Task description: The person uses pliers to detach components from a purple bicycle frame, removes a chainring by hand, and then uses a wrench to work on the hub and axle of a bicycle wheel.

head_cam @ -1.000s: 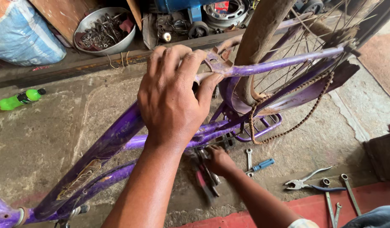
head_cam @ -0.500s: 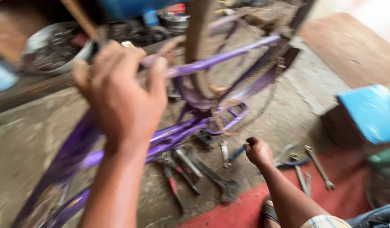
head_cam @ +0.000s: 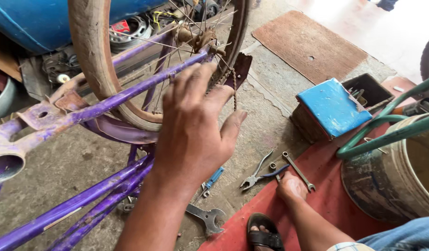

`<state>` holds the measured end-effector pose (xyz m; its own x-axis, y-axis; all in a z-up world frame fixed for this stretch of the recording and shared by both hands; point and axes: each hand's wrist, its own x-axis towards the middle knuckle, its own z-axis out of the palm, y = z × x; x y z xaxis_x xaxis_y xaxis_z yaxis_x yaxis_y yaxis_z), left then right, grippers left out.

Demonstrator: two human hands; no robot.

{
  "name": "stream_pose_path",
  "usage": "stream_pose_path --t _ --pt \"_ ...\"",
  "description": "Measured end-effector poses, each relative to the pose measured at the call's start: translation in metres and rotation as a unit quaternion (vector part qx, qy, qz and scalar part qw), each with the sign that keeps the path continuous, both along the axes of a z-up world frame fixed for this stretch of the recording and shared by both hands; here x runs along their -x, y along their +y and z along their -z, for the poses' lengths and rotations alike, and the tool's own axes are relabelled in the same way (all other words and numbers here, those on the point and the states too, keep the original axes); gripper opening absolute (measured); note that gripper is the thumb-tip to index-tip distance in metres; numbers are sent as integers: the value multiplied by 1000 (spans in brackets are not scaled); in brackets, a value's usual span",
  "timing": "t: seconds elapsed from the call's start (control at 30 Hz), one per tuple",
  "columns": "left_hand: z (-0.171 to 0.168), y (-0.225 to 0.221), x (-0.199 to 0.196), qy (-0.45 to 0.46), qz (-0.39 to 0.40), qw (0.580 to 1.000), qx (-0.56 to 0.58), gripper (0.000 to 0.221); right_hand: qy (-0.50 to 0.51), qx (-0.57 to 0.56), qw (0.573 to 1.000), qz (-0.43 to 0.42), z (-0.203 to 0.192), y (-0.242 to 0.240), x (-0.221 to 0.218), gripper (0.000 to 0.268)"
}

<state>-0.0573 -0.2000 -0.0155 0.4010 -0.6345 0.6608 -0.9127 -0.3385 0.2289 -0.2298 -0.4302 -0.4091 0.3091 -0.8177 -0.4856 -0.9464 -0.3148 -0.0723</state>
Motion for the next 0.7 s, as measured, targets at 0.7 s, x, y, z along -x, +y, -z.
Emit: stream_pose_path --t 0.7 --pt "-81 98 15 29 -59 990 124 31 -599 -14 792 118 -259 -8 -141 37"
